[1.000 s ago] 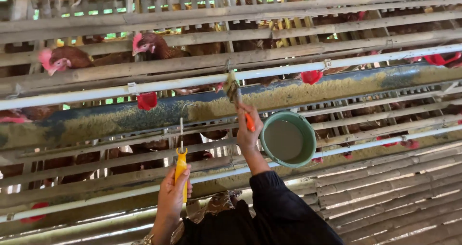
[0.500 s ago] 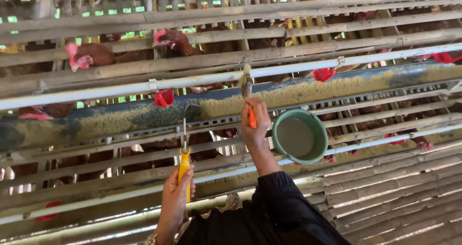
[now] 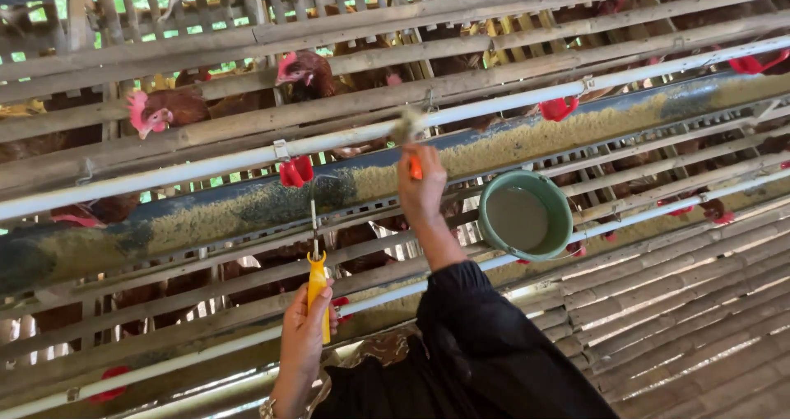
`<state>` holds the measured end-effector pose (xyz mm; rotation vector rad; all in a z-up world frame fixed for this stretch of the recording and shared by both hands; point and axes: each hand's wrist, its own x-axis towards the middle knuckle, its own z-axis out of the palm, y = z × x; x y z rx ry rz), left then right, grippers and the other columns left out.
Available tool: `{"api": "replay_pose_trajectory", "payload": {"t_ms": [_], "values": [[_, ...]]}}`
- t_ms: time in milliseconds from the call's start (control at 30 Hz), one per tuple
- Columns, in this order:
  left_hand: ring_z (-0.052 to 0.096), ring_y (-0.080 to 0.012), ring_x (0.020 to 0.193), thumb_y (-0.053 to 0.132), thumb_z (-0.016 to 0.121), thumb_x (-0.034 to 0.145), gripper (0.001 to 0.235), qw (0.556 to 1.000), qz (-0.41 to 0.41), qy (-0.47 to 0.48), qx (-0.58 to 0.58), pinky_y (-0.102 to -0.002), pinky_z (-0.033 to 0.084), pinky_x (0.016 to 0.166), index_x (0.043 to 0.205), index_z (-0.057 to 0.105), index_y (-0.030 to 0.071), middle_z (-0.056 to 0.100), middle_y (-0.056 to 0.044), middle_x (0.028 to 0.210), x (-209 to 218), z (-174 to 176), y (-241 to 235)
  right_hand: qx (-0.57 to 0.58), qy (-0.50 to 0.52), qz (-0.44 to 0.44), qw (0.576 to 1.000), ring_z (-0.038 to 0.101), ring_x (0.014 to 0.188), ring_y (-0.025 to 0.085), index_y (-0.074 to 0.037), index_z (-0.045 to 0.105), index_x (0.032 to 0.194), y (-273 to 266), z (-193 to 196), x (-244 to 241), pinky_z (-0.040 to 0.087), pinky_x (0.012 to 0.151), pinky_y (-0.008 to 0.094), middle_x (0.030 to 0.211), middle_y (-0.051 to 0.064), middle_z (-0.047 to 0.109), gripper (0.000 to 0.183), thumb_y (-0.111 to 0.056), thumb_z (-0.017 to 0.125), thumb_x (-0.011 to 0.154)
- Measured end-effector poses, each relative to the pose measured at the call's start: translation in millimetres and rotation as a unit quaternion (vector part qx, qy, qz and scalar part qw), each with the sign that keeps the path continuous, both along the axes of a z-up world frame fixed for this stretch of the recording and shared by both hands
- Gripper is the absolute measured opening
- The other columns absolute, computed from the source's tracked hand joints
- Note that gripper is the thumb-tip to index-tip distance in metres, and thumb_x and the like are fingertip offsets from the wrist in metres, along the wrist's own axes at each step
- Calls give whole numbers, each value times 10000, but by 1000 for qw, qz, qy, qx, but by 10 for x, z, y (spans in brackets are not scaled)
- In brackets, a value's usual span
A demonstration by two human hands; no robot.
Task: Applying a liquid treatment to a water pipe in a chicken coop using a brush and a bowl.
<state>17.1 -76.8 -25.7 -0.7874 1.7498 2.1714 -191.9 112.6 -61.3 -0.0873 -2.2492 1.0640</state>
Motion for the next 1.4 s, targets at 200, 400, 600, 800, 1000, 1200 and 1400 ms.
{"api": "replay_pose_trajectory", "payload": {"t_ms": [200,400,600,800,1000,1200,1400], "values": [[482,-143,530,202,551,893,331,1000,-24,-18,-3,-264,444,508,1188,612,68,542,-46,632,-8,61,-67,-72,77,-23,994,457,608,100,6,627,967,-82,132,136,393,491,166,808,70,587,141,87,573,865],[488,-149,548,242,543,889,353,999,-30,-14,-3,-275,435,527,1197,614,86,522,-48,627,-76,168,-82,-179,54,18,982,469,610,99,-26,605,928,-225,115,252,421,512,199,805,48,588,109,65,581,871],[487,-142,555,241,572,873,370,1000,-15,-10,8,-263,433,527,1197,612,68,532,-50,646,-122,190,-69,-278,-38,-128,951,388,499,42,-82,632,867,-252,-21,155,326,405,153,763,25,627,137,40,569,864],[474,-130,517,222,550,883,385,999,-32,14,13,-255,446,498,1229,583,57,529,-37,624,-111,140,-154,-195,128,-85,969,390,552,65,-21,616,950,-164,-86,248,395,445,154,773,32,573,94,53,573,911],[455,-152,520,240,550,891,338,1000,-10,-28,-4,-271,423,521,1182,624,84,528,-48,625,-117,147,-164,-358,-42,99,928,676,840,215,11,619,922,49,297,218,642,718,245,985,168,651,139,126,562,869],[426,-122,502,242,549,898,321,999,-20,-17,-22,-263,396,515,1165,623,79,486,-21,577,-163,287,-172,188,-189,211,941,583,589,115,-52,655,1038,514,1224,-321,554,523,201,942,128,679,190,10,541,898],[485,-121,569,215,569,895,257,1000,-5,-3,20,-238,423,509,1103,655,91,526,-18,671,-171,239,-110,196,-465,269,820,541,653,136,-53,620,810,283,2000,-656,468,603,238,822,93,637,126,-92,560,915]]}}
